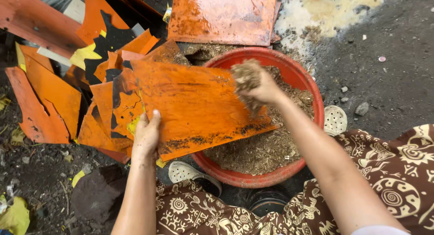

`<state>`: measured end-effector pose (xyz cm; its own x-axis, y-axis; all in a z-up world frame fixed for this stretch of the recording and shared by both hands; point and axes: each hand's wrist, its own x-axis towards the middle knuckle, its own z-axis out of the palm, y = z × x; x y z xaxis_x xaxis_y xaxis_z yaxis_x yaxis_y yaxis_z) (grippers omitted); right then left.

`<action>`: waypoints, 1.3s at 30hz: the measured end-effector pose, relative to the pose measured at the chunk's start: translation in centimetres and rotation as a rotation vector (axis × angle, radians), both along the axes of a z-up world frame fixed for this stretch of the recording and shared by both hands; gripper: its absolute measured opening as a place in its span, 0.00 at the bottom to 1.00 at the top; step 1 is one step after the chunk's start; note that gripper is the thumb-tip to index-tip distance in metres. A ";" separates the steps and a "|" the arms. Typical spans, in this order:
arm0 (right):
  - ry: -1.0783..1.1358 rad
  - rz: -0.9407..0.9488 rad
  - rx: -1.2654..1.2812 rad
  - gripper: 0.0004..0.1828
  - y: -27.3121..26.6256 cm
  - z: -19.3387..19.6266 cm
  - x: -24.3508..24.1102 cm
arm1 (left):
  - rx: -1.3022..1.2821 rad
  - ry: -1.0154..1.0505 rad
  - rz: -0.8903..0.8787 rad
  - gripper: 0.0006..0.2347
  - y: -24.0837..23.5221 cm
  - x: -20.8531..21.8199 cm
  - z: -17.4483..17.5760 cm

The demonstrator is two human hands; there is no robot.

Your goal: The person scrubs orange rectangular tiles with a handful of fibrous material, repeatedly rubbing the surface and rinsing the material in a red basin. The person handles multiple tiles one at a time, turning them over and continuing to scrub both sides.

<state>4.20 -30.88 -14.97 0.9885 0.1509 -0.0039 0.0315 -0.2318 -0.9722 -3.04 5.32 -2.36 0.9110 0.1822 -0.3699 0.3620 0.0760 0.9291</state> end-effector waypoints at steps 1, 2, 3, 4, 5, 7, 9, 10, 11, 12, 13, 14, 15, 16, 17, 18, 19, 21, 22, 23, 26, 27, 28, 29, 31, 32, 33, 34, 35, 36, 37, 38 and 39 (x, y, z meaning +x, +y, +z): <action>0.005 -0.007 -0.052 0.58 1.5 1.7 -0.5 | -0.003 0.028 -0.010 0.23 0.1 0.1 -0.3; 0.055 0.009 -0.161 0.58 3.3 3.3 -1.3 | -0.003 0.066 -0.014 0.26 0.2 -0.4 -0.4; 0.106 0.023 -0.270 0.57 5.4 4.8 -2.3 | 0.051 0.062 -0.006 0.28 -0.1 -0.5 -0.4; 0.001 0.078 -0.230 0.56 7.7 5.9 -3.6 | 0.110 0.070 0.001 0.30 -0.5 -0.8 -0.4; -0.103 0.130 -0.189 0.56 10.0 6.9 -4.3 | 0.168 0.078 0.007 0.32 -0.8 -1.1 -0.1; -0.195 0.177 -0.161 0.43 13.9 7.9 -4.7 | 0.218 0.056 -0.022 0.33 -1.8 -1.1 0.5; -0.225 0.064 -0.395 0.32 16.8 6.8 -4.9 | 0.286 0.017 -0.074 0.35 -2.5 -1.1 1.0; -0.239 0.010 -0.509 0.26 17.6 5.3 -5.0 | 0.331 -0.012 -0.105 0.36 -2.6 -1.4 1.0; -0.148 -0.010 -0.491 0.27 17.8 3.4 -4.9 | 0.376 -0.041 -0.136 0.38 -2.7 -1.4 0.9; -0.051 -0.016 -0.468 0.27 17.6 1.2 -5.3 | 0.353 -0.028 -0.131 0.36 -2.5 -1.8 0.6; 0.047 -0.021 -0.447 0.28 16.9 -1.2 -5.8 | 0.331 -0.015 -0.125 0.35 -2.4 -1.9 0.3; 0.173 -0.029 -0.459 0.29 15.7 -3.4 -6.4 | 0.310 -0.001 -0.118 0.33 -2.1 -2.2 0.1; 0.299 -0.034 -0.473 0.31 14.2 -5.3 -7.1 | 0.329 -0.027 -0.128 0.33 -1.8 -3.1 0.0; 0.208 -0.120 -0.509 0.30 12.0 -6.7 -6.0 | 0.344 -0.093 -0.144 0.33 -1.9 -2.7 -0.1; 0.113 -0.205 -0.543 0.28 9.9 -7.6 -4.8 | 0.359 -0.159 -0.160 0.33 -2.1 -2.3 -0.1; 0.235 -0.220 -0.485 0.29 8.4 -8.0 -4.2 | 0.371 -0.136 -0.153 0.32 -2.1 -2.2 0.1; 0.357 -0.234 -0.424 0.30 7.5 -8.1 -3.7 | 0.383 -0.112 -0.146 0.31 -2.1 -2.2 0.2; 0.592 -0.249 -0.420 0.29 7.6 -7.2 -3.9 | 0.423 -0.034 -0.126 0.31 -2.1 -3.2 0.4; 0.701 -0.266 -0.410 0.28 8.6 -6.1 -3.5 | 0.457 -0.008 -0.124 0.31 -2.0 -2.9 0.7; 0.529 -0.246 -0.374 0.27 10.3 -4.8 -3.0 | 0.490 0.018 -0.122 0.32 -2.0 -2.4 0.9; -0.084 -0.252 -0.356 0.25 15.5 -1.6 -4.2 | 0.417 -0.030 -0.111 0.32 -2.5 -1.9 1.1; 0.003 -0.182 -0.417 0.27 17.2 -1.2 -5.8 | 0.402 0.047 -0.088 0.32 -2.6 -2.5 1.1; 0.072 -0.126 -0.473 0.30 18.3 -0.9 -6.6 | 0.388 0.102 -0.070 0.32 -2.4 -2.1 1.4; 0.018 -0.126 -0.468 0.30 18.8 -1.0 -7.3 | 0.376 0.157 -0.053 0.32 -2.3 -1.8 1.5; -0.121 -0.130 -0.468 0.29 17.2 -2.3 -7.5 | 0.400 0.010 -0.104 0.35 -2.8 -0.7 1.7; 0.031 -0.120 -0.468 0.29 15.7 -3.7 -8.5 | 0.414 -0.045 -0.125 0.36 -2.8 -0.9 1.5; 0.182 -0.107 -0.465 0.29 13.8 -5.5 -9.5 | 0.476 -0.025 -0.131 0.36 -2.7 -1.0 1.3; 0.339 -0.082 -0.458 0.29 11.9 -7.5 -10.8 | 0.542 0.004 -0.134 0.37 -2.3 -1.6 1.0; 0.292 -0.155 -0.511 0.27 10.0 -9.4 -12.1 | 0.607 0.034 -0.139 0.37 -2.1 -2.4 0.8; 0.211 -0.240 -0.563 0.26 7.9 -11.1 -11.1 | 0.600 0.033 -0.137 0.37 -2.0 -2.1 0.6; 0.280 -0.299 -0.540 0.25 6.2 -12.4 -10.0 | 0.593 0.033 -0.134 0.37 -2.0 -1.9 0.5; 0.350 -0.348 -0.514 0.24 5.0 -13.2 -8.8 | 0.588 0.039 -0.125 0.37 -2.1 -2.0 0.6; 0.415 -0.359 -0.538 0.24 4.3 -13.5 -7.3 | 0.536 -0.009 -0.127 0.36 -2.3 -2.0 0.6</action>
<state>-3.11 -26.59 -28.48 0.8782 -0.3070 -0.3669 -0.4777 -0.6037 -0.6382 -5.07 3.00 -1.81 0.9408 0.2317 -0.2473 0.3293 -0.4525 0.8287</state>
